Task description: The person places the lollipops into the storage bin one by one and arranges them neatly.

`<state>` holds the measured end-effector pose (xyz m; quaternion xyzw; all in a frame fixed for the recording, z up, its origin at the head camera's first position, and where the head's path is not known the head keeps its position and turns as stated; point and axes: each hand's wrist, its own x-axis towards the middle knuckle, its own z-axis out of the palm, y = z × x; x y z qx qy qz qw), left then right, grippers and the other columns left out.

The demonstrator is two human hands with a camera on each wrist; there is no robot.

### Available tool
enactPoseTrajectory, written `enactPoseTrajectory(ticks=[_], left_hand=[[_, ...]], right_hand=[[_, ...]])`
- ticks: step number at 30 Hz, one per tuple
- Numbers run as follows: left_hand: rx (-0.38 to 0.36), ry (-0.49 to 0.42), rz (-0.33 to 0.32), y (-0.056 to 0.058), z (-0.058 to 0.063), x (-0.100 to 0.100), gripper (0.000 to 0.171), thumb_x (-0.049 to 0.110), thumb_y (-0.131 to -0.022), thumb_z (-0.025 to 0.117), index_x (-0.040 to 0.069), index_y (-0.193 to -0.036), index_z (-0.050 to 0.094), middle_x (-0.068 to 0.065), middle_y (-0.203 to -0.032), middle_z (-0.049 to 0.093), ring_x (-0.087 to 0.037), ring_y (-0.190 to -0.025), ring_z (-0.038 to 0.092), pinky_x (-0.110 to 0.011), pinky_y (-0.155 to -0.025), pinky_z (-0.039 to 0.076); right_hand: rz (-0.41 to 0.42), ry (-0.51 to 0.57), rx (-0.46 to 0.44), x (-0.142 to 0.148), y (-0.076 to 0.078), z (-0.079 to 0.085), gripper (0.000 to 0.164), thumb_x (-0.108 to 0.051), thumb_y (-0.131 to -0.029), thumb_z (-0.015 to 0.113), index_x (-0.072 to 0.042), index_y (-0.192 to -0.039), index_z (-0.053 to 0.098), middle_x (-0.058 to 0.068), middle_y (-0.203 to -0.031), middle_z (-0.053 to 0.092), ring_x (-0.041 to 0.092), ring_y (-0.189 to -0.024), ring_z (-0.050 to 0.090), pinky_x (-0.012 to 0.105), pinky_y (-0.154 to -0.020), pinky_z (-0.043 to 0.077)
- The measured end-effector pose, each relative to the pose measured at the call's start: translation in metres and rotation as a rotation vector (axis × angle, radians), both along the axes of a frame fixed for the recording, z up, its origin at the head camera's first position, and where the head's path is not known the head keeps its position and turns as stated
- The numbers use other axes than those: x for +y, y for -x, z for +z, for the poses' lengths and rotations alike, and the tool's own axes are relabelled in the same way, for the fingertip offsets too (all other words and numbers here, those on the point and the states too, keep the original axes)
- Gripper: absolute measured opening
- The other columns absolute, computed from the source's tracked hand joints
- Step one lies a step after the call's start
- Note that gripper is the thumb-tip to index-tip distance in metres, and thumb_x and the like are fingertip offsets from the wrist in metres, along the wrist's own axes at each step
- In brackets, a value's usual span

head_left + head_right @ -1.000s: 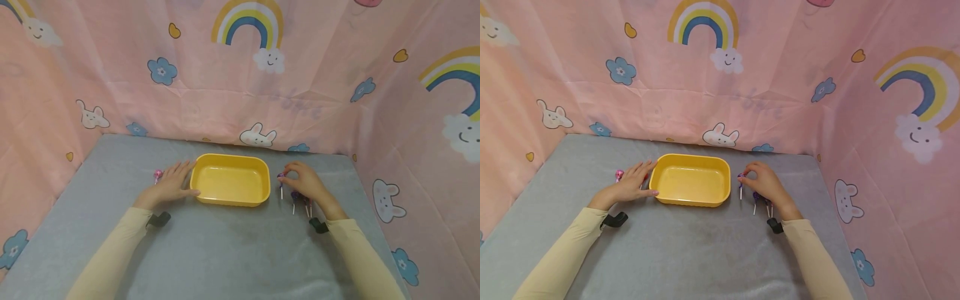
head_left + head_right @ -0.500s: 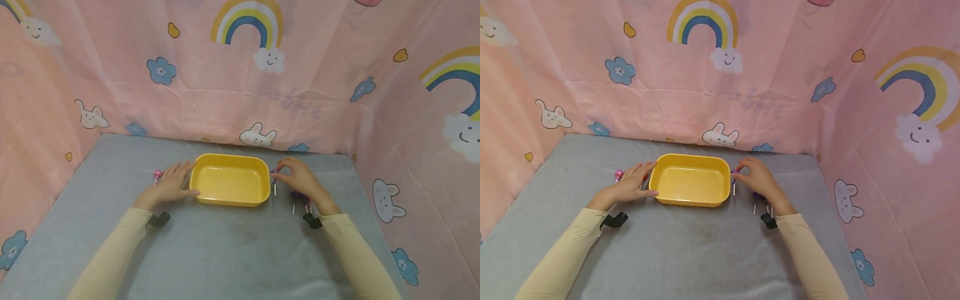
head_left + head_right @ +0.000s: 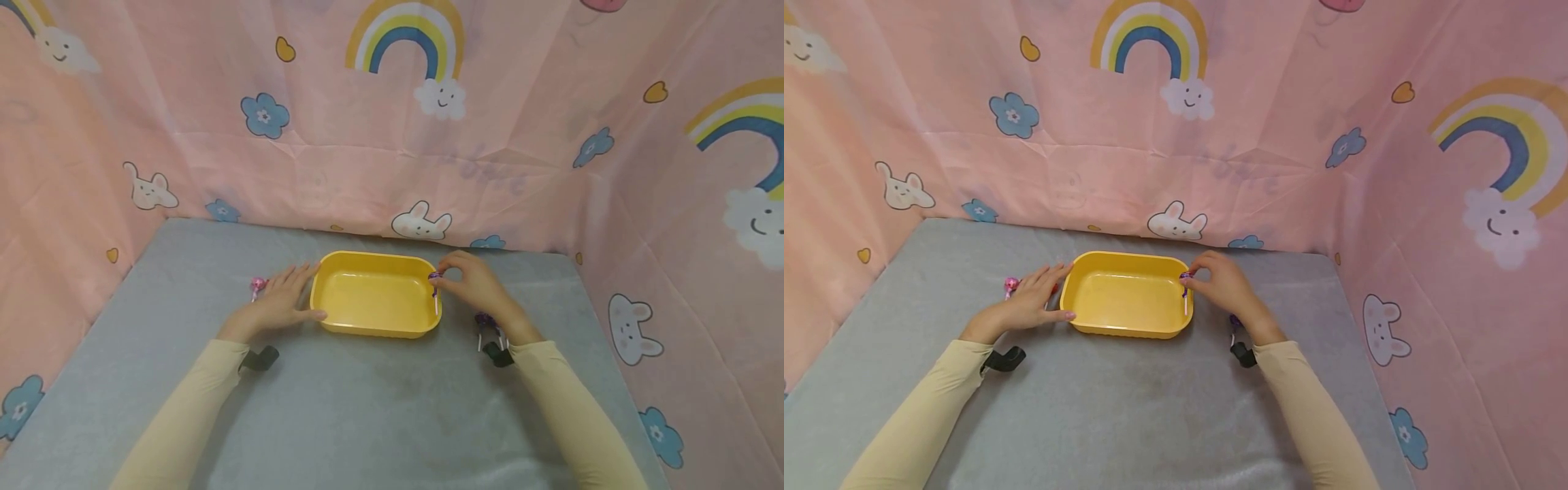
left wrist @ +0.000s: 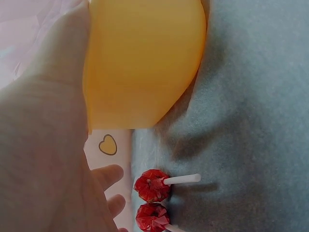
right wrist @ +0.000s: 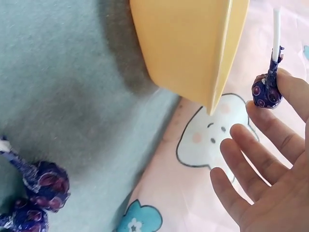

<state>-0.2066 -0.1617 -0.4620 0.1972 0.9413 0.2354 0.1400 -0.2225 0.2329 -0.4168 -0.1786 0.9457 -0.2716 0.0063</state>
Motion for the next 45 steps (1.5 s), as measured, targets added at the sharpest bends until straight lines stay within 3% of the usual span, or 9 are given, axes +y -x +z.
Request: enactPoseTrajectory(ticks=[7, 14, 28, 45], left_hand=[[-0.003, -0.007, -0.001, 0.001, -0.003, -0.001, 0.106, 0.061, -0.084, 0.069, 0.017, -0.16, 0.011, -0.019, -0.167, 0.011, -0.046, -0.153, 0.007, -0.068, -0.121, 0.006], [-0.024, -0.027, 0.002, 0.002, -0.004, -0.002, 0.107, 0.063, -0.083, 0.068, 0.02, -0.161, 0.009, -0.018, -0.167, 0.011, -0.046, -0.153, 0.006, -0.07, -0.12, 0.005], [-0.024, -0.032, 0.001, 0.001, -0.002, -0.001, 0.106, 0.064, -0.083, 0.068, 0.019, -0.16, 0.011, -0.018, -0.167, 0.013, -0.046, -0.153, 0.006, -0.07, -0.12, 0.005], [-0.041, -0.023, 0.001, 0.001, 0.002, 0.0, 0.11, 0.064, -0.08, 0.07, 0.017, -0.16, 0.01, -0.017, -0.167, 0.014, -0.046, -0.153, 0.006, -0.068, -0.122, 0.007]], right_hand=[[-0.007, 0.001, -0.033, -0.01, 0.005, 0.001, 0.027, -0.042, -0.09, 0.071, -0.018, -0.103, 0.07, 0.002, -0.118, 0.065, 0.027, -0.116, 0.059, 0.051, -0.105, 0.047], [0.014, 0.039, -0.074, -0.021, 0.01, 0.002, 0.027, -0.038, -0.092, 0.07, -0.017, -0.108, 0.071, 0.003, -0.115, 0.066, 0.031, -0.114, 0.061, 0.053, -0.107, 0.046], [0.027, 0.061, -0.086, -0.052, 0.015, 0.007, 0.024, -0.036, -0.09, 0.073, -0.016, -0.103, 0.073, 0.003, -0.106, 0.066, 0.023, -0.104, 0.06, 0.048, -0.109, 0.047], [0.031, 0.051, -0.075, -0.076, 0.018, 0.013, 0.025, -0.037, -0.091, 0.071, -0.015, -0.102, 0.072, 0.004, -0.106, 0.068, 0.025, -0.106, 0.059, 0.043, -0.1, 0.051]])
